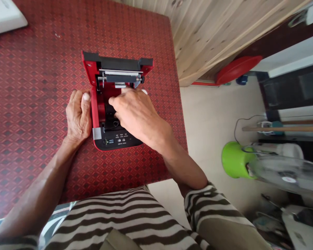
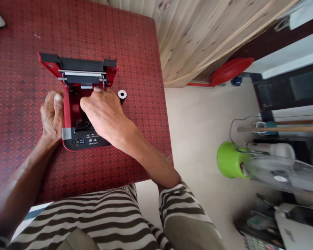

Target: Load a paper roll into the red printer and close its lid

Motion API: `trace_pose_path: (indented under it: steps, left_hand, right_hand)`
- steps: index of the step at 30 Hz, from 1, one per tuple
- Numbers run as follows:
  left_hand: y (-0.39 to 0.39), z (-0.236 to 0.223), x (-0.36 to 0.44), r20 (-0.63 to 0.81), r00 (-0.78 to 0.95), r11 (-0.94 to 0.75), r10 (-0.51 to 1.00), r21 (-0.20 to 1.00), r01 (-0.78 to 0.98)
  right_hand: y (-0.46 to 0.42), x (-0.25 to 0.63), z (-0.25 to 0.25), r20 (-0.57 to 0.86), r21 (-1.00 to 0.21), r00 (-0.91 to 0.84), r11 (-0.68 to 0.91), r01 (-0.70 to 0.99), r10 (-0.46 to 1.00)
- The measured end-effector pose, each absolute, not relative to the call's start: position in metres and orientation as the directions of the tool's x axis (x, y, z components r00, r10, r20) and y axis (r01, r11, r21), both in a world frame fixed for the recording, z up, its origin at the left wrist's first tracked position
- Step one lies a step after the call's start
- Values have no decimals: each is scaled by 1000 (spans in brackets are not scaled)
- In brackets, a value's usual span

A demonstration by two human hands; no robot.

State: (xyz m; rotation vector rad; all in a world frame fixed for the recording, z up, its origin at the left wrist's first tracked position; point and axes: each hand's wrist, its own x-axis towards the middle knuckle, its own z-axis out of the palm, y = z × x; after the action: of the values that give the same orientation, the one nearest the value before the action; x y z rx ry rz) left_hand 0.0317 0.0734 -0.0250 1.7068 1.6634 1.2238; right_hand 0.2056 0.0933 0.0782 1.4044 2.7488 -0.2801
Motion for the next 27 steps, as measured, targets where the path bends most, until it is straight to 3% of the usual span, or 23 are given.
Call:
trace_pose_path:
  steps: [3,8,13,18,21,27]
  left_hand:
    - [73,-24,32,271,-122,-161,955,816,555]
    - [74,-25,31,287,-113,-174,951,803,570]
    - [75,-26,30,279,-107,-172,954,807,564]
    - [74,-25,30,275,-115,-168,955,816,553]
    - [72,-26,29,276,-145,-166,950,842,513]
    - [76,-17,27,178,-243,-125,954,968,218]
  right_hand:
    - [96,203,83,-197,-82,-589,586,806,784]
    - [96,207,79,-185,-96,-608,601,793,772]
    - [85,229,83,-92,-320,-703,647,692,705]
    - [61,257,94,141,-514,-771,711,479,621]
    - [44,264,90,208,-487,-726,713,505,656]
    - [21,265,69,321,-393,-613,691,607,722]
